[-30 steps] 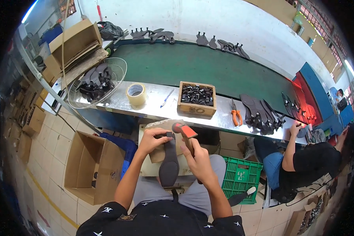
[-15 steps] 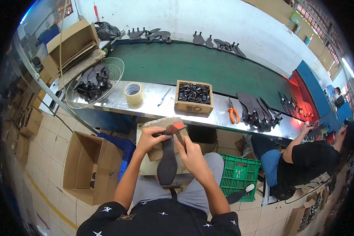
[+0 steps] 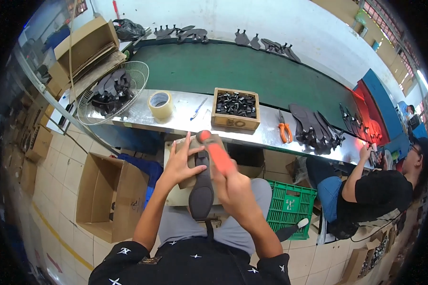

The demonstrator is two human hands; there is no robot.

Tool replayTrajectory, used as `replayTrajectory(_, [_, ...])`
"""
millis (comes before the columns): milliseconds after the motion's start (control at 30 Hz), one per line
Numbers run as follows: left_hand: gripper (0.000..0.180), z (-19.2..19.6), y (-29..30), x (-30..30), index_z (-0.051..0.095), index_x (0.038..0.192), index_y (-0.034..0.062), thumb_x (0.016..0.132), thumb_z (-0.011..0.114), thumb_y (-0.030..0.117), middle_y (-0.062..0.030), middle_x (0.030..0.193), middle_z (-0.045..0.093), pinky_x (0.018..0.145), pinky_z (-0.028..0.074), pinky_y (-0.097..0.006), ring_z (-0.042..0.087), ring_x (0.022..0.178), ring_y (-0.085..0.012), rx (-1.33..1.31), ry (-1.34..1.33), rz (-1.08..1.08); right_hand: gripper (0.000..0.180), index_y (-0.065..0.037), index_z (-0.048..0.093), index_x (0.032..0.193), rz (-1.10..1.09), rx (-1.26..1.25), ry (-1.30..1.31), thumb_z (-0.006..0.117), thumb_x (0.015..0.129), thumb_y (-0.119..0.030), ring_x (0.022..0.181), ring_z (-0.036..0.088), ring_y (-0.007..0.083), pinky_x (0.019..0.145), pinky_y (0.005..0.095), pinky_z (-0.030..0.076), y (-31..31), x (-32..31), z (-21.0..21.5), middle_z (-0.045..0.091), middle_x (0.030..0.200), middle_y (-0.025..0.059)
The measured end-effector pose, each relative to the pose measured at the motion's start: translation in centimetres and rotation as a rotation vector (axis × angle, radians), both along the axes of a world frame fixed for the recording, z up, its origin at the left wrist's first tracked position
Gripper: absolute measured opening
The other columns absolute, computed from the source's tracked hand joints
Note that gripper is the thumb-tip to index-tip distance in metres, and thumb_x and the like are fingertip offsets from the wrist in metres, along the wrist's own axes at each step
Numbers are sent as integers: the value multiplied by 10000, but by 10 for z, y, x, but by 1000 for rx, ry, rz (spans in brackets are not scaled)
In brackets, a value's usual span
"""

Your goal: Hammering and assembling shoe components at a manufacturing workstation.

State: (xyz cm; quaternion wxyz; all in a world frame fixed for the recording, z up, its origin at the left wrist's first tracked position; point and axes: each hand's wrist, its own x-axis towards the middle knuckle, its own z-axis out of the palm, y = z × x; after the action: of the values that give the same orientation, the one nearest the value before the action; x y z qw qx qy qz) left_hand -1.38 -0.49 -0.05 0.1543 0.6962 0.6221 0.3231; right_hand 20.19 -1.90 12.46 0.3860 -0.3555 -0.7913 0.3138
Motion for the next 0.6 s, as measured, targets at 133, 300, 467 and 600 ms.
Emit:
replayTrajectory(133, [909, 7, 1, 3, 336, 1521, 130, 775, 760, 430, 0, 1298, 647, 1192, 95, -590, 420, 1391, -276, 99, 137, 1, 264, 47, 551, 1198, 9, 408, 29, 508, 995, -116, 566, 609, 265, 553, 344, 480, 3, -5, -9, 644, 737, 149])
replayTrajectory(300, [315, 0, -2, 9, 741, 1084, 135, 824, 731, 313, -69, 1144, 707, 1173, 178, -584, 512, 1315, -290, 159, -31, 31, 253, 37, 583, 1124, -40, -98, 45, 562, 991, -177, 532, 533, 154, 523, 324, 424, 14, -4, -12, 541, 630, 124])
replayTrajectory(467, [230, 27, -53, 22, 698, 1010, 13, 834, 740, 154, -144, 1009, 704, 852, 526, -376, 658, 1009, -294, 100, -445, -245, 289, 19, 563, 1219, -43, 77, 10, 547, 989, -155, 613, 609, 224, 571, 343, 481, 41, -3, -42, 595, 732, 150])
replayTrajectory(600, [188, 84, -102, 34, 682, 969, -6, 888, 696, 163, -114, 866, 616, 718, 489, -321, 606, 822, -215, -136, -558, -396, 421, 6, 522, 1288, 37, 235, -530, 626, 928, -185, 824, 657, 360, 652, 451, 524, 46, -13, -81, 648, 1019, 170])
